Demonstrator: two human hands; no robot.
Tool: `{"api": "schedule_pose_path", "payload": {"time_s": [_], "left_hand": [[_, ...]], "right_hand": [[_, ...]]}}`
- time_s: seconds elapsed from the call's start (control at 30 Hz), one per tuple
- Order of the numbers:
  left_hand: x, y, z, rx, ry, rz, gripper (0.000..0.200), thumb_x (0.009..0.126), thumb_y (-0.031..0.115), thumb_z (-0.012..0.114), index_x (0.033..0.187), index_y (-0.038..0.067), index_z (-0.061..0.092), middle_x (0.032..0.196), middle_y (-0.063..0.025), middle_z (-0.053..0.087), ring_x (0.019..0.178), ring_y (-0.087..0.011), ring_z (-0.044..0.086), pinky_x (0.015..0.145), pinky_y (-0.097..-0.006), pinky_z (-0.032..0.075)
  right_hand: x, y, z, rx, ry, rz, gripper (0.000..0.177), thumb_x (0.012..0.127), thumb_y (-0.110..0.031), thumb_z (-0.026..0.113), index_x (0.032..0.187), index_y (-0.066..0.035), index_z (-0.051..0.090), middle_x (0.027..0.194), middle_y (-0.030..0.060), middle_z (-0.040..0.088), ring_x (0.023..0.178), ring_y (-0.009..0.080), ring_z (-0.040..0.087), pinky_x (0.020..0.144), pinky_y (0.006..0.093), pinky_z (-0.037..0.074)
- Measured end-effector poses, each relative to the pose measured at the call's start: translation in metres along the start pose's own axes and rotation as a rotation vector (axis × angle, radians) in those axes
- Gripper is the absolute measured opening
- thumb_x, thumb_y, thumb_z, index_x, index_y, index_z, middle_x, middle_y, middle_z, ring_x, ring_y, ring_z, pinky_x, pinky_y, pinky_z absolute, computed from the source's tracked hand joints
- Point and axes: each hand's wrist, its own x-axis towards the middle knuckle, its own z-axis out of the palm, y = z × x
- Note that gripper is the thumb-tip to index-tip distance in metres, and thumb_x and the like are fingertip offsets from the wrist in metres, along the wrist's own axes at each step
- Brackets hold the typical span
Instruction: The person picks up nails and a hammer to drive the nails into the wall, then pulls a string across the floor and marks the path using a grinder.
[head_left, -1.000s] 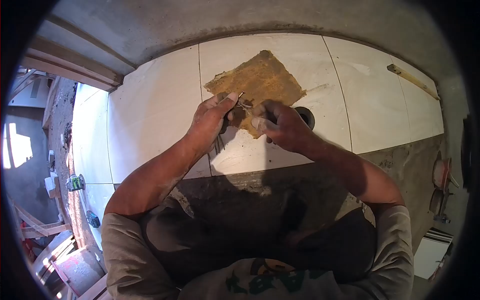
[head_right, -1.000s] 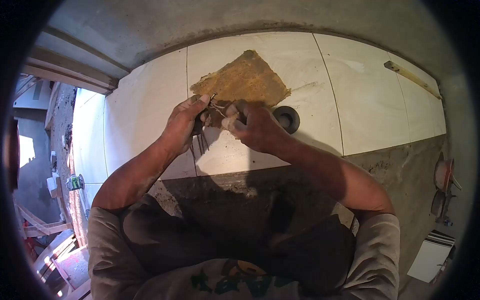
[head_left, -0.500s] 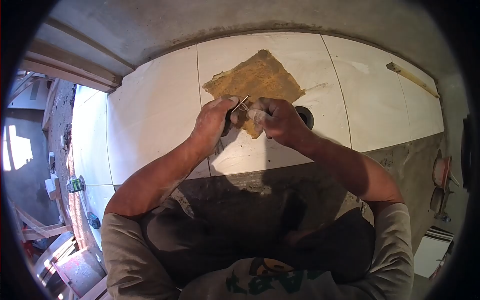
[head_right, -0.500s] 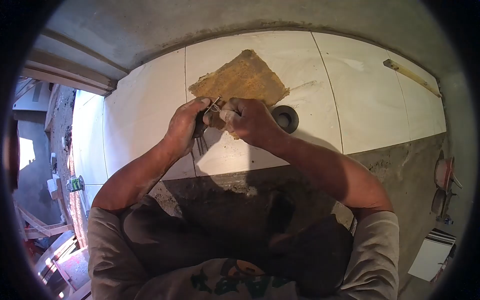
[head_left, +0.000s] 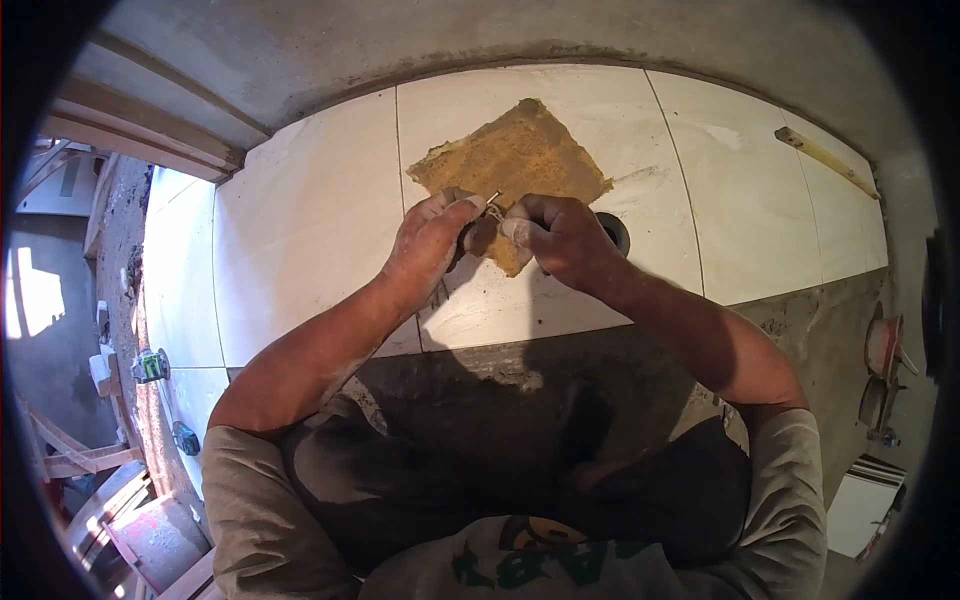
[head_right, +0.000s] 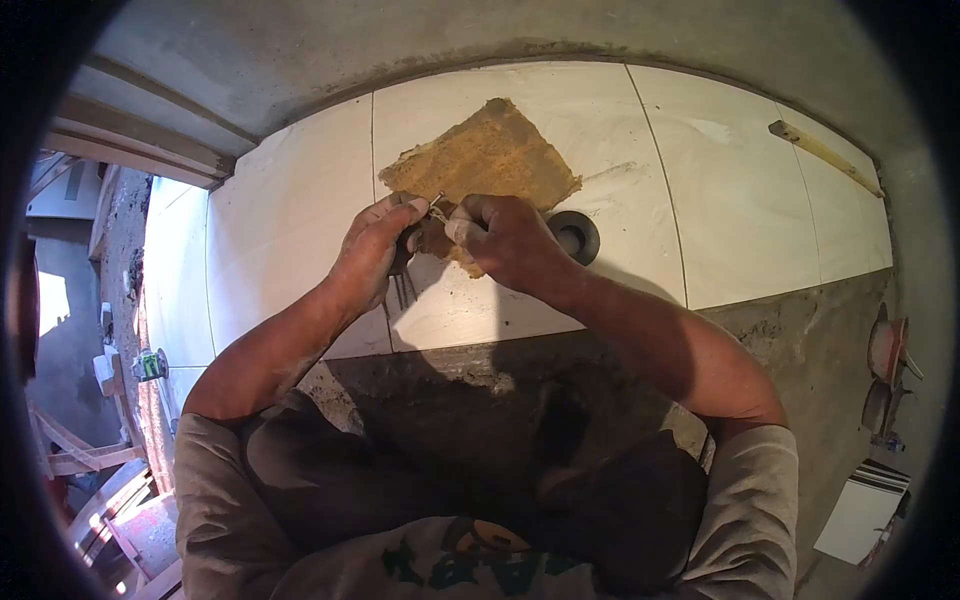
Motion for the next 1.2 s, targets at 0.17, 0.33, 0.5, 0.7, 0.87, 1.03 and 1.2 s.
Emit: {"api": "schedule_pose_path", "payload": {"time_s": [0.17, 0.33, 0.5, 0.7, 0.87, 1.03, 1.2], "left_hand": [[0.0, -0.003, 0.001, -0.025, -0.029, 0.01, 0.021, 0.093, 0.025, 0.054, 0.092, 0.005, 0.06, 0.078, 0.0002, 0.058, 0.069, -0.0075, 0.05, 0.063, -0.0231, 0.04], [0.0, -0.003, 0.0, -0.011, -0.091, 0.032, 0.018, 0.094, 0.023, 0.056, 0.096, 0.006, 0.061, 0.083, -0.0002, 0.063, 0.073, -0.0067, 0.053, 0.067, -0.0226, 0.041], [0.002, -0.005, 0.0, -0.029, -0.067, 0.038, 0.022, 0.093, 0.024, 0.057, 0.096, 0.003, 0.062, 0.08, -0.0014, 0.06, 0.071, -0.009, 0.051, 0.066, -0.0249, 0.042], [-0.004, 0.007, 0.004, 0.017, -0.029, 0.032, 0.022, 0.092, 0.026, 0.059, 0.094, 0.005, 0.062, 0.077, 0.0012, 0.059, 0.065, -0.0064, 0.048, 0.059, -0.0226, 0.038], [-0.001, 0.003, 0.006, 0.076, 0.013, 0.058, 0.023, 0.092, 0.031, 0.06, 0.091, 0.008, 0.061, 0.07, 0.0062, 0.053, 0.057, -0.0029, 0.04, 0.051, -0.0204, 0.03], [0.0, 0.0, 0.001, 0.134, 0.014, 0.041, 0.027, 0.095, 0.035, 0.055, 0.089, 0.008, 0.06, 0.066, 0.0057, 0.049, 0.057, -0.004, 0.039, 0.051, -0.0209, 0.03], [-0.001, 0.001, -0.002, 0.208, -0.002, 0.055, 0.033, 0.096, 0.037, 0.051, 0.086, 0.007, 0.06, 0.066, 0.0038, 0.05, 0.057, -0.0063, 0.04, 0.053, -0.0225, 0.031]], "right_hand": [[0.0, -0.002, 0.0, -0.034, -0.014, 0.043, 0.024, 0.093, -0.022, 0.056, 0.09, 0.001, 0.062, 0.07, 0.0025, 0.06, 0.066, 0.0084, 0.055, 0.064, 0.0279, 0.046], [0.001, 0.006, 0.0, -0.05, 0.041, -0.065, 0.032, 0.09, -0.029, 0.058, 0.082, 0.002, 0.06, 0.061, 0.0092, 0.056, 0.057, 0.0147, 0.054, 0.056, 0.0354, 0.045], [-0.001, 0.002, -0.002, -0.07, 0.011, -0.061, 0.028, 0.09, -0.027, 0.057, 0.081, 0.0, 0.06, 0.063, 0.006, 0.057, 0.06, 0.0126, 0.053, 0.059, 0.0329, 0.044], [-0.002, 0.002, -0.003, -0.106, -0.015, -0.046, 0.026, 0.091, -0.026, 0.057, 0.08, -0.002, 0.06, 0.066, 0.0025, 0.058, 0.064, 0.0104, 0.053, 0.062, 0.0302, 0.044], [-0.003, 0.001, -0.003, -0.074, 0.005, -0.046, 0.026, 0.089, -0.025, 0.058, 0.079, -0.002, 0.06, 0.065, 0.0027, 0.057, 0.063, 0.0106, 0.053, 0.062, 0.0303, 0.044], [-0.003, -0.001, -0.004, -0.075, 0.032, -0.02, 0.026, 0.084, -0.023, 0.059, 0.078, 0.002, 0.063, 0.063, 0.011, 0.059, 0.059, 0.017, 0.056, 0.06, 0.0358, 0.047], [-0.003, 0.0, -0.004, -0.076, 0.011, -0.002, 0.026, 0.087, -0.024, 0.059, 0.08, 0.0, 0.061, 0.064, 0.0068, 0.058, 0.061, 0.0134, 0.055, 0.061, 0.0329, 0.045]]}}
